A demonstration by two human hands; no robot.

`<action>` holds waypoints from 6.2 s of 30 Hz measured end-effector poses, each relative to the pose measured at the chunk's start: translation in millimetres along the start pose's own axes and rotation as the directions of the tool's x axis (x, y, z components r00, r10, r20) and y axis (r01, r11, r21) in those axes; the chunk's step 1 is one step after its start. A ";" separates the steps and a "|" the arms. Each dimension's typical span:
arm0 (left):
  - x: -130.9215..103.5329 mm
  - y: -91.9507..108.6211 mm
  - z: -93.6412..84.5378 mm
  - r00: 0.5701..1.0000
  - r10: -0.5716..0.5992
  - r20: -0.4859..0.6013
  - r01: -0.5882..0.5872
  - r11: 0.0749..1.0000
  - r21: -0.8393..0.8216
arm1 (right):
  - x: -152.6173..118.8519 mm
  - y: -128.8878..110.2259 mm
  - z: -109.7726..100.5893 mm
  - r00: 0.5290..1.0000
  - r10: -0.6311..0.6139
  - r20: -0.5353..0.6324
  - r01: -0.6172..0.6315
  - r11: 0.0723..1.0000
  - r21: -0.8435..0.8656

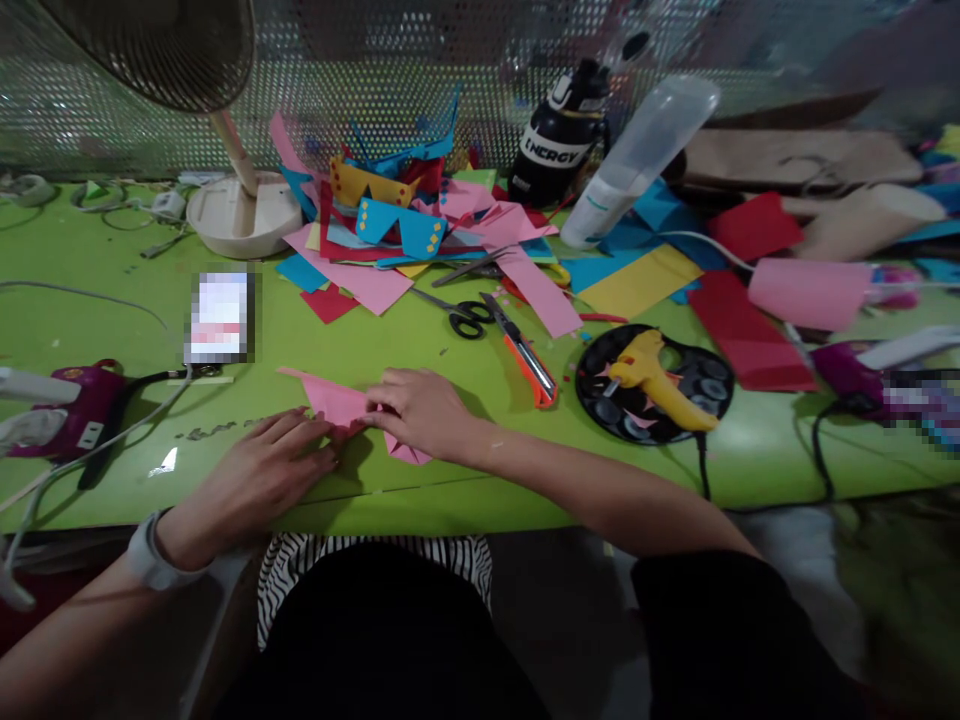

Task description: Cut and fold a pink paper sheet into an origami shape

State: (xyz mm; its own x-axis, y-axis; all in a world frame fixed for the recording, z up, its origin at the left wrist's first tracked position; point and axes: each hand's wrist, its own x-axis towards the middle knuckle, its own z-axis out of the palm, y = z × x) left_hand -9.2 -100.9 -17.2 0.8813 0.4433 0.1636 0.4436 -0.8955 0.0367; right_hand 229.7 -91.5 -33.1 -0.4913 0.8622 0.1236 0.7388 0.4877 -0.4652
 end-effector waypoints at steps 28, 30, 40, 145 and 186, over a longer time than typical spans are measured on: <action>39.2 0.5 7.2 0.866 -0.489 0.102 0.474 0.740 -0.477 | -0.8 2.2 -2.1 1.000 -0.012 0.005 0.012 0.999 0.040; 38.4 0.1 9.1 0.856 -0.506 0.104 0.484 0.715 -0.504 | -0.5 2.2 -2.1 1.000 -0.007 0.005 0.007 0.999 0.040; 40.1 3.6 11.4 0.847 -0.522 0.099 0.509 0.743 -0.435 | -1.0 2.7 -0.9 1.000 -0.019 0.008 0.019 1.000 0.022; 1.3 42.2 18.7 0.963 -0.254 -0.084 0.262 0.961 0.088 | -33.2 5.7 8.5 0.964 -0.257 0.065 0.265 0.940 -0.217; 5.0 39.0 16.0 0.965 -0.249 -0.085 0.257 0.962 0.096 | -30.8 2.4 3.7 0.977 -0.211 -0.001 0.209 0.969 -0.132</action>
State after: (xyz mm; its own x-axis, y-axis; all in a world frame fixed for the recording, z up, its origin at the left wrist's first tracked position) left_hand 15.1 -133.0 -30.8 0.7257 0.6474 0.2329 0.6687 -0.7433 -0.0172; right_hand 245.0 -117.3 -41.3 -0.6361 0.7397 0.2195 0.6738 0.6711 -0.3091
